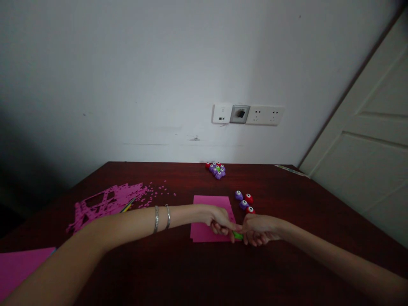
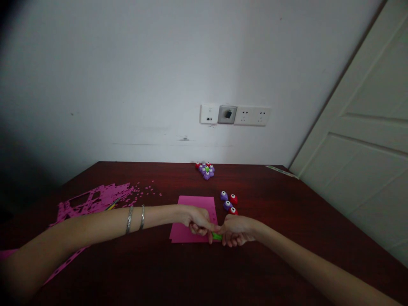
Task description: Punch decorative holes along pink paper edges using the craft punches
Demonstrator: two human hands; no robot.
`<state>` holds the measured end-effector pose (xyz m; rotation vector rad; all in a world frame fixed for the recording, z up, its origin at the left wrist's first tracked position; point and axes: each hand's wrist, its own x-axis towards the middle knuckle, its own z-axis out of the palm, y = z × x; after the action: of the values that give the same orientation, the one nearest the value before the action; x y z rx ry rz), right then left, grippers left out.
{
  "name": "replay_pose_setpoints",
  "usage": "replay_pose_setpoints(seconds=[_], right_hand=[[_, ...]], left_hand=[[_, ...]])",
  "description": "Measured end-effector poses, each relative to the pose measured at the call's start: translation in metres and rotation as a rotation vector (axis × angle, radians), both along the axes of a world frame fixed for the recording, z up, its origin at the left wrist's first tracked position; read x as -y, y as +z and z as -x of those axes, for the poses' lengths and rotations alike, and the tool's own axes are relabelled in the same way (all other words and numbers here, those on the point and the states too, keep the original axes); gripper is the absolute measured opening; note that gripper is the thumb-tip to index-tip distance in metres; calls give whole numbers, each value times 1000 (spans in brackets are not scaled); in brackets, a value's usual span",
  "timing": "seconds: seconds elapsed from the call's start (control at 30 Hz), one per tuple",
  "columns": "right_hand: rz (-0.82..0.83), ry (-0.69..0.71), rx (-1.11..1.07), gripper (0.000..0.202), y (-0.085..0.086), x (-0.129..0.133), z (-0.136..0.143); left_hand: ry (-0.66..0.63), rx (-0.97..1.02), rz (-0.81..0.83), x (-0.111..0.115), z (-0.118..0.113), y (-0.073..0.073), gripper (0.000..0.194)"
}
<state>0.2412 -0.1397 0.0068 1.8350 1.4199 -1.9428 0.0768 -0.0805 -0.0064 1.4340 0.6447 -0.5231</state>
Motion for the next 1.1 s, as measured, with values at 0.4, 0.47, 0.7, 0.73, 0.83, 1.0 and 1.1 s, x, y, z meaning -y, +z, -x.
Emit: replay_pose_setpoints(seconds=[0.4,0.47,0.7,0.73,0.83,1.0,1.1], right_hand=[[13,19,35,32,0,-1,2],[13,29,33,31,-1,-1,2],[9,32,16,31,-5,-2,2],[5,31,12,31,-6,-2,1],[-22,32,9,32,-8,-1,-1],[-156,35,10,27,-4,10,-1],[-252,44,34,30,3,16,3]], left_hand=[[-98,79,38,-2,-1,2,51],[-90,58,46,0,-1,5,50],[-83,56,56,0,-2,5,50],[-78,54,49,1,-1,5,49],[-37,21,8,5,-1,10,50],[22,-59,-218,17,-1,23,48],[-11,-41,-471,21,-2,35,44]])
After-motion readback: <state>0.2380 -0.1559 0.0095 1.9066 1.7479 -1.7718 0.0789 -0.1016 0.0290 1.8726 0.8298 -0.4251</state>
